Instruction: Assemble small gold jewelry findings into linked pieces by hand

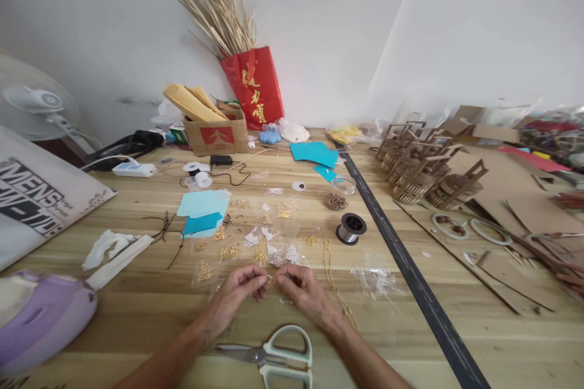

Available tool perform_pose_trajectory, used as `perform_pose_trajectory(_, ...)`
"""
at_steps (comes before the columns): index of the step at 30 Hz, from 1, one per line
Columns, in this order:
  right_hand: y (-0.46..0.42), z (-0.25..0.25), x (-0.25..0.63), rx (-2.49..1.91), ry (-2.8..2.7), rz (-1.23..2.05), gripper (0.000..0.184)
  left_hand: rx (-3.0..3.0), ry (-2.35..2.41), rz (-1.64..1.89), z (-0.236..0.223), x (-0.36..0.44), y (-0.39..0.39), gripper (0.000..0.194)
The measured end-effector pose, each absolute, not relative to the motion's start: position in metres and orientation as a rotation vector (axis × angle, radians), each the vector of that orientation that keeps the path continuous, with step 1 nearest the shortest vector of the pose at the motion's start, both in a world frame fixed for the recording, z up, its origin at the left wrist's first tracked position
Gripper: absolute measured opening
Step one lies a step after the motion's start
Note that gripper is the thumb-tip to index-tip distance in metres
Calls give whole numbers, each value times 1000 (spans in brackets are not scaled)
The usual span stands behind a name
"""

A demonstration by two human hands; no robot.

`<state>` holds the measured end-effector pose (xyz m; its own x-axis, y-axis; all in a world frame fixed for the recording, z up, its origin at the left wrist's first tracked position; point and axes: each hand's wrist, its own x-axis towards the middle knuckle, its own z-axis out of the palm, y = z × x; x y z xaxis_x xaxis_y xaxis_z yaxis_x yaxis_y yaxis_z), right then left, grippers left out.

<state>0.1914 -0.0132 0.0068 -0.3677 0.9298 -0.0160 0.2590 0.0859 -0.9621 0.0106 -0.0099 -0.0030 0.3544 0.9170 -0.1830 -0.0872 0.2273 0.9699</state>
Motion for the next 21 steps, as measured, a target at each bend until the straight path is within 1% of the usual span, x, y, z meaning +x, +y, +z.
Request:
perform_pose_trajectory(11,-14,6,191,-1188,-1676,1388,38,1091,964,902,-3,11,-10,25)
perform_pose_trajectory(21,-14,4,191,-1211,-1792,1241,33,1093,990,924,-3,9,-11,22)
